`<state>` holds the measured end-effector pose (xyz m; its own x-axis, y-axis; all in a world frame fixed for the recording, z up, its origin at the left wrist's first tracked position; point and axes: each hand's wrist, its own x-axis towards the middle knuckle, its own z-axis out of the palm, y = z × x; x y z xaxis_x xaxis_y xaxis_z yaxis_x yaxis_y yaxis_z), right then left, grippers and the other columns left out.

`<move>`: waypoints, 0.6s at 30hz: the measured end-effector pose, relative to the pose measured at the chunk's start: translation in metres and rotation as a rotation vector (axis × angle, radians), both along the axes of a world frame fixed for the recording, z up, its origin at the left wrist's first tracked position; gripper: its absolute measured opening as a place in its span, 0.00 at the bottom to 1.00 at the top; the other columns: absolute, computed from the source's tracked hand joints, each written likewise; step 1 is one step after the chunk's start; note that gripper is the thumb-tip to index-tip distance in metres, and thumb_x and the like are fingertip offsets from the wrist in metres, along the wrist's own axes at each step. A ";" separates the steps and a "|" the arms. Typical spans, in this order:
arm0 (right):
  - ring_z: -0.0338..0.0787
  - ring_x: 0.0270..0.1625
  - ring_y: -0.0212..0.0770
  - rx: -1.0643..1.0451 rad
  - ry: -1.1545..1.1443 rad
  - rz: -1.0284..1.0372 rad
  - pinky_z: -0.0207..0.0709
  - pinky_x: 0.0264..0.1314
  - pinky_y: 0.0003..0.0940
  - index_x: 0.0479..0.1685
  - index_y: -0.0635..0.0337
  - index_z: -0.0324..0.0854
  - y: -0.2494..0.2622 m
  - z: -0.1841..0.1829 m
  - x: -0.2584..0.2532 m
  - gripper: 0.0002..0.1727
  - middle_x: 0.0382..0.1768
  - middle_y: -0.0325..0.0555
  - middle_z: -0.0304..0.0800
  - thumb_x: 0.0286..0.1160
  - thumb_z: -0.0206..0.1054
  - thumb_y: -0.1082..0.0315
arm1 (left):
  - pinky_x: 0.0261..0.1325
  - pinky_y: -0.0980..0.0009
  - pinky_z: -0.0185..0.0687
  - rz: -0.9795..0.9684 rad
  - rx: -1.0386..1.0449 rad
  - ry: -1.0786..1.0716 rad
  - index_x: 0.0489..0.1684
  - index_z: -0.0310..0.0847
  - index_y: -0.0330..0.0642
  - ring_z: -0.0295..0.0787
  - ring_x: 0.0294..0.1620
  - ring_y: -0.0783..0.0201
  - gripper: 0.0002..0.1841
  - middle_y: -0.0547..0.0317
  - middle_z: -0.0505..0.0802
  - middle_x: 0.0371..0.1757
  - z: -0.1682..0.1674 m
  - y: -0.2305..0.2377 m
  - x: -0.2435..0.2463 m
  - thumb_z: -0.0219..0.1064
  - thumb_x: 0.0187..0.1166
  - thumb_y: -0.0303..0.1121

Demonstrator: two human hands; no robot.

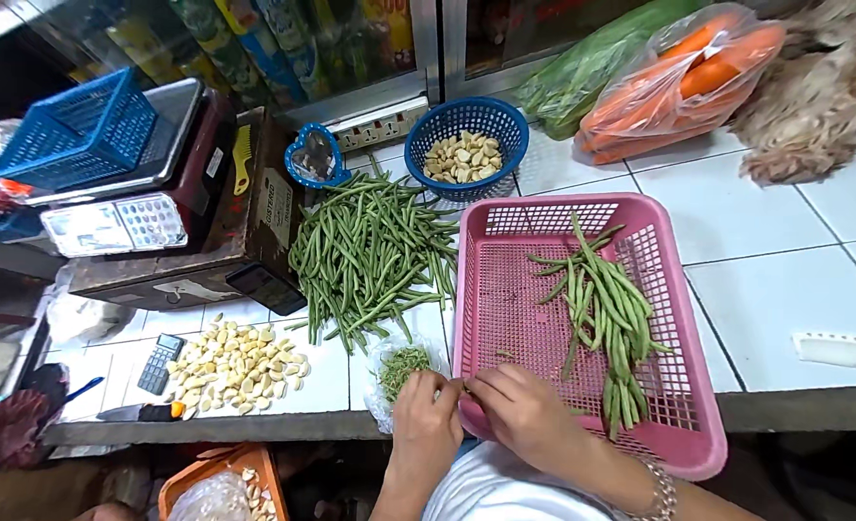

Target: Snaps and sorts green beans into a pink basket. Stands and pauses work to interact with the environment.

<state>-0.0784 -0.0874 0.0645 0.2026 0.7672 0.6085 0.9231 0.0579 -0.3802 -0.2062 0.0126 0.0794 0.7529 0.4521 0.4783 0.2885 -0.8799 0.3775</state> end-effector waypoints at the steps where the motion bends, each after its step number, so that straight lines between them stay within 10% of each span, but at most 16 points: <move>1: 0.93 0.35 0.48 -0.022 -0.017 0.010 0.85 0.40 0.35 0.33 0.64 0.91 0.002 0.001 -0.001 0.11 0.31 0.49 0.94 0.71 0.61 0.73 | 0.44 0.66 0.86 -0.010 -0.011 -0.003 0.30 0.95 0.37 0.91 0.36 0.52 0.07 0.49 0.92 0.30 0.001 -0.001 0.001 0.70 0.63 0.24; 7: 0.95 0.34 0.52 -0.118 -0.010 0.012 0.87 0.35 0.36 0.29 0.70 0.88 0.004 0.004 -0.002 0.06 0.30 0.56 0.92 0.56 0.65 0.81 | 0.45 0.72 0.86 -0.041 -0.027 -0.038 0.28 0.91 0.36 0.92 0.35 0.57 0.07 0.52 0.94 0.31 -0.006 -0.001 0.001 0.67 0.69 0.26; 18: 0.87 0.47 0.18 0.160 0.699 0.148 0.77 0.54 0.07 0.35 0.68 0.85 -0.001 0.011 0.001 0.08 0.41 0.47 0.92 0.77 0.63 0.72 | 0.54 0.88 0.80 -0.135 -0.839 -0.519 0.33 0.87 0.36 0.85 0.48 0.88 0.07 0.70 0.92 0.40 -0.011 -0.011 0.004 0.68 0.78 0.29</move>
<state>-0.0769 -0.0886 0.0756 0.4858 0.7291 0.4821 0.4462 0.2674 -0.8540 -0.2020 0.0021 0.0682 0.6105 0.7210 0.3276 -0.1715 -0.2835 0.9435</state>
